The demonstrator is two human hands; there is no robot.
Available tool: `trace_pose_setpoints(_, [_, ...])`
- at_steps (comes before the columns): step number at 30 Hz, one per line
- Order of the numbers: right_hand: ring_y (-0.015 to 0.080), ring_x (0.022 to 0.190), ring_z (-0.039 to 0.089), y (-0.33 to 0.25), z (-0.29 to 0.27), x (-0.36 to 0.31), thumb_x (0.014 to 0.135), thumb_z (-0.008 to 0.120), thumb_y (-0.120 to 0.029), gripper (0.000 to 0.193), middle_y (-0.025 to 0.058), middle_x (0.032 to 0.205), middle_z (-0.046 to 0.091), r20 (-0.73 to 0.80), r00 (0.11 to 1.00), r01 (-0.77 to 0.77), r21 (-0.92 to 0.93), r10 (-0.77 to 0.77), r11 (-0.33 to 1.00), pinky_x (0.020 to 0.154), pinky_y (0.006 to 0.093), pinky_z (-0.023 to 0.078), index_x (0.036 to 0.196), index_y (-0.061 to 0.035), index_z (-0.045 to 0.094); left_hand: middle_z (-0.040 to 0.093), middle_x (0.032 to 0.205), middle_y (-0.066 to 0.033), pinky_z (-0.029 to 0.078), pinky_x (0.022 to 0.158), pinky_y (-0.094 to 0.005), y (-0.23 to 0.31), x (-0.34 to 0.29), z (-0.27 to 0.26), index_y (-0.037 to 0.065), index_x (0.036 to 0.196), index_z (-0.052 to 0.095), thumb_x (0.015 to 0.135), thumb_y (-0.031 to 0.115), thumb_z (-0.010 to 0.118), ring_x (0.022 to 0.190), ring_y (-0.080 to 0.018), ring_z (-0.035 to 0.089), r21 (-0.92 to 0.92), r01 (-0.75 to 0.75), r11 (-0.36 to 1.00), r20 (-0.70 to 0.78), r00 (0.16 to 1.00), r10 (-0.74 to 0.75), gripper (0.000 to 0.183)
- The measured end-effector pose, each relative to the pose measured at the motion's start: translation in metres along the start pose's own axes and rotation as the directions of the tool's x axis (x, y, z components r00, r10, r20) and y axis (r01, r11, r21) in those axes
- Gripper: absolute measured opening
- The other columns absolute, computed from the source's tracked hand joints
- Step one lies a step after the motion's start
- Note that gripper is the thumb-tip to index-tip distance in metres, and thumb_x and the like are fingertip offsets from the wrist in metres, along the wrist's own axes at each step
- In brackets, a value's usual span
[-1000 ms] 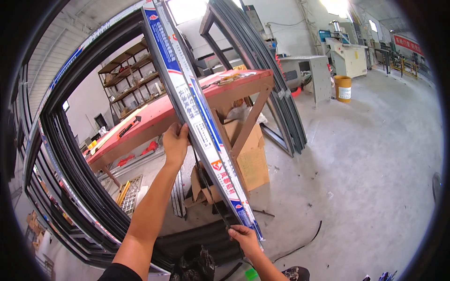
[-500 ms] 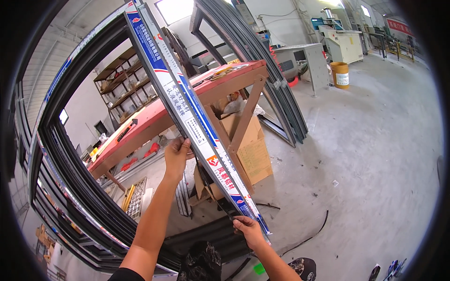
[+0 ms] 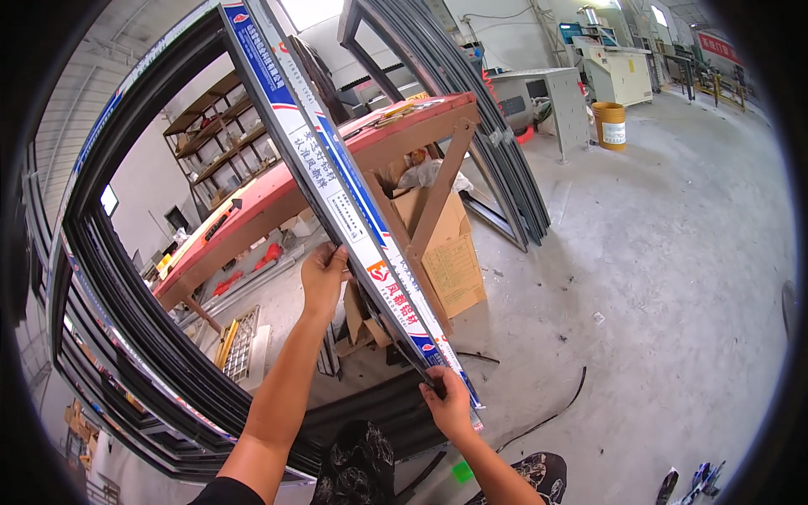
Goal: The person moves a large window frame from outside into a workshop, then cuts a rubber seal with pliers and presses it into the frame's track by hand.
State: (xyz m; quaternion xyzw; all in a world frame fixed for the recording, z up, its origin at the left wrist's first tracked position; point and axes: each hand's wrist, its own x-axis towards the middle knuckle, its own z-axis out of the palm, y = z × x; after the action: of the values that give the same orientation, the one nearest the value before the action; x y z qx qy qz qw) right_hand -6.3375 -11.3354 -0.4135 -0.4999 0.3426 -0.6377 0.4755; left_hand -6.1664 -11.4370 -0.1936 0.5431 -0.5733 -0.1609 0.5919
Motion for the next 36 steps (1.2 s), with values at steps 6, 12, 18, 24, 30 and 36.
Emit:
trace_pose_setpoints(6, [0.0301,0.073,0.059,-0.013,-0.013,-0.003,0.076,0.071,-0.008,0.011,0.0128,0.08,0.06,0.067,0.961,0.274,-0.36,-0.268,0.892,0.067,0.0362,0.048,0.084,-0.0018,0.066,0.064,0.074,-0.0177,0.049,0.064,-0.0389,-0.037,-0.014,0.008,0.0,0.089,0.06,0.091,0.028,0.057,0.07,-0.0272,0.065,0.276,-0.009,0.961,0.014,1.0,0.006,0.028])
trace_pose_setpoints(12, [0.0124,0.067,0.057,0.013,-0.005,-0.015,0.073,0.074,-0.002,0.02,0.0059,0.079,0.059,0.135,0.991,-0.015,0.027,0.011,1.0,0.062,0.0246,0.047,0.091,-0.0013,0.064,0.062,0.076,-0.0085,0.047,0.06,-0.03,-0.019,-0.028,0.004,-0.004,0.098,0.059,0.09,0.016,0.06,0.067,-0.016,0.058,0.099,0.016,0.995,0.15,0.988,-0.031,0.021])
trace_pose_setpoints(18, [0.0242,0.071,0.061,-0.005,0.002,-0.013,0.071,0.07,-0.003,0.031,0.0094,0.081,0.061,0.131,0.985,0.161,-0.409,-0.116,0.899,0.065,0.0332,0.049,0.1,-0.0042,0.06,0.064,0.085,-0.0105,0.053,0.064,-0.029,-0.043,-0.026,0.006,-0.004,0.106,0.059,0.091,0.014,0.058,0.067,-0.0155,0.06,0.335,-0.098,0.937,0.074,0.994,0.078,0.023])
trace_pose_setpoints(24, [0.0326,0.078,0.061,0.038,-0.015,-0.022,0.07,0.071,-0.014,0.023,0.0129,0.082,0.062,0.199,0.98,0.125,-0.625,0.003,0.77,0.069,0.0403,0.049,0.09,-0.0054,0.062,0.065,0.079,-0.0132,0.05,0.065,-0.0394,0.043,0.0,-0.065,0.005,0.092,0.064,0.089,0.022,0.053,0.068,-0.0301,0.063,0.581,-0.43,0.691,0.333,0.9,0.28,0.02])
trace_pose_setpoints(30, [0.0309,0.071,0.063,0.044,-0.022,-0.026,0.068,0.075,-0.017,0.026,0.0134,0.077,0.064,0.119,0.992,0.038,-0.591,0.041,0.805,0.065,0.0377,0.05,0.086,-0.0024,0.065,0.061,0.093,-0.0178,0.046,0.073,-0.0449,0.301,0.137,-0.185,0.003,0.097,0.061,0.091,0.024,0.052,0.084,-0.036,0.059,0.917,-0.398,-0.018,0.067,0.11,0.992,0.023])
trace_pose_setpoints(36, [0.0325,0.072,0.063,0.023,0.008,-0.036,0.071,0.073,-0.027,0.029,0.0132,0.074,0.064,0.231,0.96,0.028,-0.642,0.159,0.766,0.064,0.04,0.049,0.085,-0.0032,0.065,0.052,0.125,-0.0259,0.04,0.097,-0.0446,0.394,0.304,-0.319,0.002,0.124,0.055,0.09,0.059,0.037,0.113,-0.0409,0.052,0.951,-0.169,0.259,-0.072,0.695,0.716,0.068])
